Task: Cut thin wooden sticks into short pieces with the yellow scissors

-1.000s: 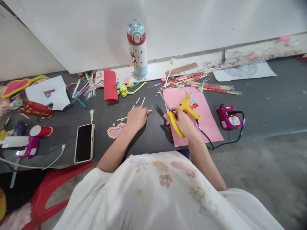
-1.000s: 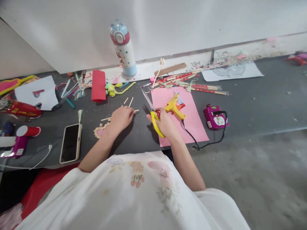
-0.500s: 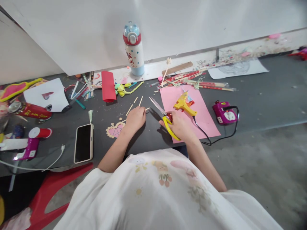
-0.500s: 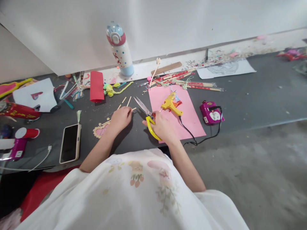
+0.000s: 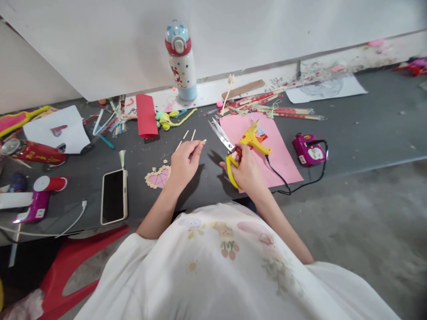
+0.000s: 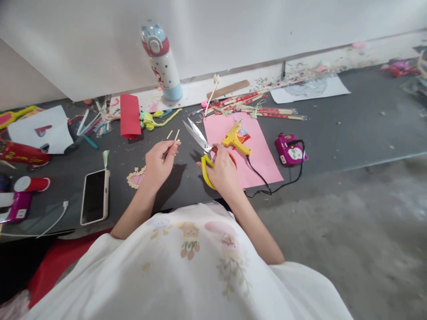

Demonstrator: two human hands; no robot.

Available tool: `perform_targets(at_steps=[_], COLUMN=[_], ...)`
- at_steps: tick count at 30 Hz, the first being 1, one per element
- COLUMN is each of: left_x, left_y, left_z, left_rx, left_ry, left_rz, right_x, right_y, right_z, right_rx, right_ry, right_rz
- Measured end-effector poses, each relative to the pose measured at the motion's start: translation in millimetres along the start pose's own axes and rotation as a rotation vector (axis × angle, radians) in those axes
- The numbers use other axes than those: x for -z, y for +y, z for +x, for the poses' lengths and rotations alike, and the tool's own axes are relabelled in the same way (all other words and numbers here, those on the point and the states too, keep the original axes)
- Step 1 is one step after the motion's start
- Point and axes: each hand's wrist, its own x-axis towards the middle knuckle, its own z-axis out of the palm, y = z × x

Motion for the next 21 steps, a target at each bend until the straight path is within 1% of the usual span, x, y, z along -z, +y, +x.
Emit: perform_targets(at_steps=[2, 6, 8, 11, 15, 21], left_x=[-0.5, -8.2, -13.9, -20.9, -24.6, -26.9], left_y=[5, 14, 16, 16, 16, 15], left_z=[-2, -11, -17, -23, -26, -22], left_rx=[0.006, 0.056, 0.063, 0.082, 0.114, 0.074], left_ry=[-0.016, -0.133, -0.167, -0.179, -0.187, -0.154], left_rz=[-0.043, -0.134, -0.160, -0.177, -0.218, -0.240], right_x=[-4, -11, -14, -17, -18, -18], right_y=[-3, -9, -10, -12, -13, -14], right_z=[1, 3, 5, 5, 5, 5], right_rx=[-0.009, 0.000, 0.024, 0.073, 0.104, 0.135], right_ry=[0.028, 0.043, 0.047, 0.069, 0.111, 0.111], right_rz=[0.005, 0.017, 0.011, -0.006, -0.048, -0.084])
